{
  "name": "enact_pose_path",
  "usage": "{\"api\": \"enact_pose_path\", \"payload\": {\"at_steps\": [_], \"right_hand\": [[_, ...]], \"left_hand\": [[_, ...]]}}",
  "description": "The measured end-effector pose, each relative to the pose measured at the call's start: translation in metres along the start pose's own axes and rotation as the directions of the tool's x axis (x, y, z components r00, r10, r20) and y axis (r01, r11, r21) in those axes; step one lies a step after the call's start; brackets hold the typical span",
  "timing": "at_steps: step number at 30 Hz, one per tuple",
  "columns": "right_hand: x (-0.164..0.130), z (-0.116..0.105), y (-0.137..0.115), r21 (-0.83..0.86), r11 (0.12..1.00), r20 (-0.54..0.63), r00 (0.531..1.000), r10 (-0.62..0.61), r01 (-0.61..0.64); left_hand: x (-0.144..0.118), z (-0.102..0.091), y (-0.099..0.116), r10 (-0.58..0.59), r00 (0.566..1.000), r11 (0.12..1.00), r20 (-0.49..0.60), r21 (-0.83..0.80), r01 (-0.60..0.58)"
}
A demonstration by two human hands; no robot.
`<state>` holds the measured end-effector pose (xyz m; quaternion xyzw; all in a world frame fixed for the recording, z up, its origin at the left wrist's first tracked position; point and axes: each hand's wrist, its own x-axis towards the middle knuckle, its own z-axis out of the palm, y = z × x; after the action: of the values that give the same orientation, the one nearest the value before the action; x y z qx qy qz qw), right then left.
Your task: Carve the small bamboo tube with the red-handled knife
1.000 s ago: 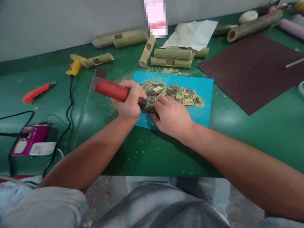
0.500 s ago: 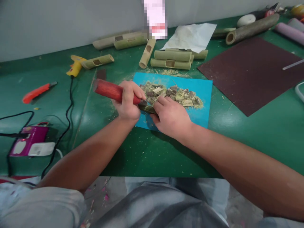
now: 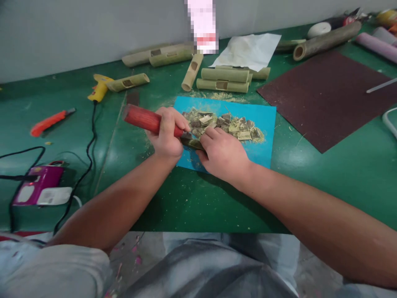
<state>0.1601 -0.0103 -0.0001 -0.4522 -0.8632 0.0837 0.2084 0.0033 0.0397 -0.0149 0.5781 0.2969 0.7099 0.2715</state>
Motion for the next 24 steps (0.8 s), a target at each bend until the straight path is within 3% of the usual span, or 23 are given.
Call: {"api": "enact_pose_path", "payload": {"at_steps": [7,24], "right_hand": [[-0.0013,0.0007,0.0023,0.015,1.000,-0.006,1.000,-0.003,0.003],[0.0010,-0.0007,0.0016,0.010,1.000,0.024,1.000,-0.005,0.005]], "left_hand": [[-0.0010,0.0024,0.0050,-0.075,0.997,0.997,-0.033,0.026,0.076],[-0.0014,0.0007,0.0026,-0.071,0.997,0.997,-0.018,-0.001,0.071]]}}
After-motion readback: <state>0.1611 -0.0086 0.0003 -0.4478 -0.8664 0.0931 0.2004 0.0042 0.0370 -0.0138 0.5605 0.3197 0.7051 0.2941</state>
